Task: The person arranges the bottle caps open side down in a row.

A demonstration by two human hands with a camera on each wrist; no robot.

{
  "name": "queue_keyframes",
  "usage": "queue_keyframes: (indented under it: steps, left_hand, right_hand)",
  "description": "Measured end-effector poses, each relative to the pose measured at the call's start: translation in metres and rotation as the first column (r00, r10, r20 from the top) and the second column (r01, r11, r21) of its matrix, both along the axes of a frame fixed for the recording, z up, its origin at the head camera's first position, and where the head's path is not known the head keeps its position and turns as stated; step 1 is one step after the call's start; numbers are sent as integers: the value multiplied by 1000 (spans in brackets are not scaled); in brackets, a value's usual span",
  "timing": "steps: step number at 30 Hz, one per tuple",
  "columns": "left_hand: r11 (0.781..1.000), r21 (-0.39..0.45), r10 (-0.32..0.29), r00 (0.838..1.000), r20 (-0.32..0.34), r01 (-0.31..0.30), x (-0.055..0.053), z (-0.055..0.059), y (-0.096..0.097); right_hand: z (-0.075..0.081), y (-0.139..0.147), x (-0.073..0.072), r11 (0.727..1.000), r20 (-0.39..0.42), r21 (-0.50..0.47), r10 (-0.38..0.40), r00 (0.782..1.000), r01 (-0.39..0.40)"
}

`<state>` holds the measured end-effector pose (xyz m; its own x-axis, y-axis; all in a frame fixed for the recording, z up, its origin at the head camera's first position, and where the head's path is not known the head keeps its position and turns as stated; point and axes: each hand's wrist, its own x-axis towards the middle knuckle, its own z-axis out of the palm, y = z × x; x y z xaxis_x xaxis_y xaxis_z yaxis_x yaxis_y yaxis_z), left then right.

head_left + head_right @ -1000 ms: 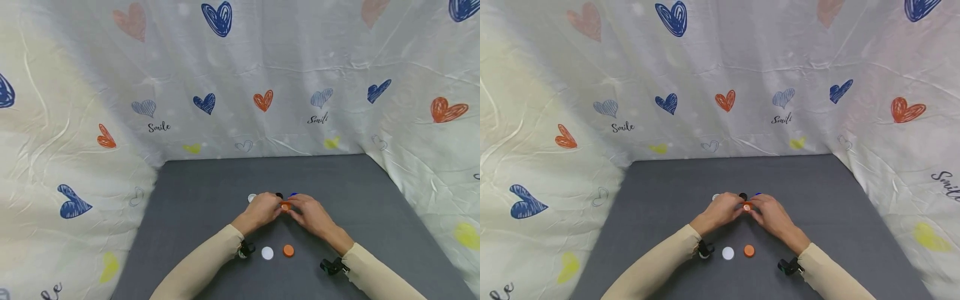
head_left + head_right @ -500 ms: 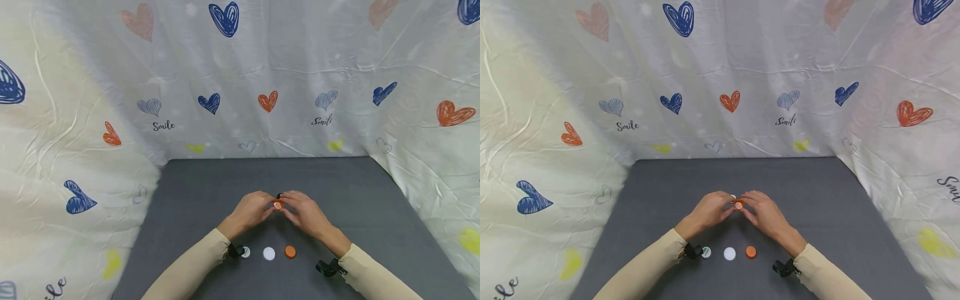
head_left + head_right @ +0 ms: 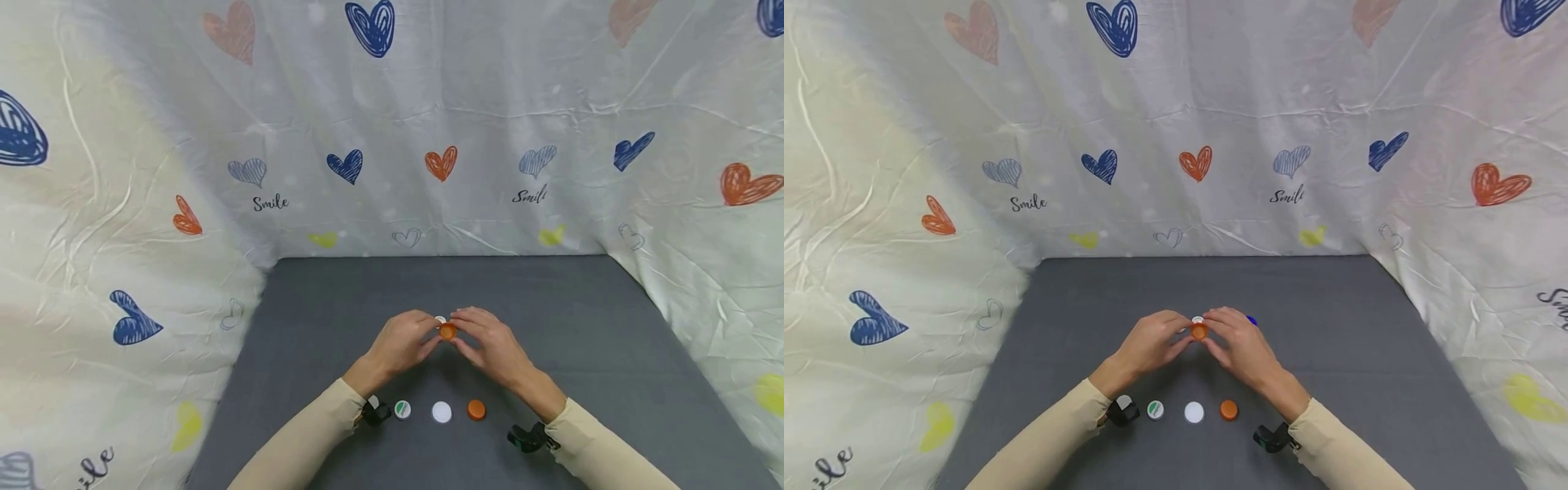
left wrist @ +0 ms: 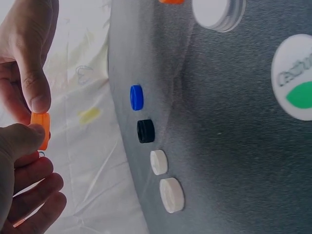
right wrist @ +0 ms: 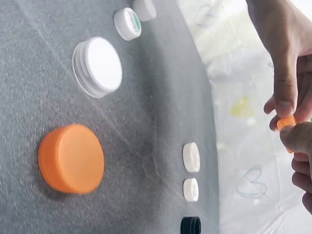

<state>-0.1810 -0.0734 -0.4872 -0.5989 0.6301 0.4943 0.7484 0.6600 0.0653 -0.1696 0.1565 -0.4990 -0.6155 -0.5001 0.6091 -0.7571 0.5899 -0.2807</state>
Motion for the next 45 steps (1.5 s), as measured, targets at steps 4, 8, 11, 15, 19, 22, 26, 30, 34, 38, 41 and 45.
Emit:
queue_keyframes:
  steps: [4, 8, 11, 15, 19, 22, 26, 30, 34, 38, 41, 45]
  left_hand:
    - [1000, 21, -8, 1000, 0, 8, 1, -3, -3]
    - [999, 31, -18, 1000, -16, 19, 1, -4, -6]
    - [999, 45, -27, 999, -19, 28, 2, -4, -8]
    - [996, 79, -42, 999, -26, 44, 1, -4, -11]
    - [993, 99, -65, 996, -57, 71, 1, -5, -13]
    - [990, 100, -94, 992, -79, 102, 0, -5, -13]
    - [987, 89, -125, 987, -100, 134, 0, -7, -13]
    - [987, 77, -131, 985, -108, 140, 0, -8, -14]
    - [987, 99, -122, 989, -80, 129, 0, -7, -14]
    - [983, 157, -99, 995, 15, 96, -1, -8, -14]
    - [969, 240, -107, 982, 157, 68, -2, -8, -15]
    - [941, 337, -156, 917, 367, 25, -3, -8, -16]
  right_hand:
    - [-2, -3, 1, 1000, 7, -9, 8, 1000, -8]
    - [-2, -5, 2, 1000, 17, -8, 9, 1000, -9]
    - [-2, -6, 2, 1000, 20, -4, 6, 1000, -6]
    - [0, -7, 2, 1000, 22, 4, -6, 1000, 6]
    - [2, -8, 3, 1000, 39, 1, -22, 999, 22]
    - [2, -8, 3, 1000, 71, -12, -24, 997, 25]
    - [2, -8, 3, 999, 121, -36, -3, 993, 7]
    - [3, -6, 3, 998, 151, -65, 19, 988, -9]
    - [5, -3, 3, 998, 149, -60, 4, 989, 5]
    - [8, 0, 3, 999, 110, -34, -10, 994, 14]
    - [9, 3, 3, 1000, 70, -9, -11, 997, 12]
    - [8, 5, 4, 1000, 37, 11, -1, 999, 1]
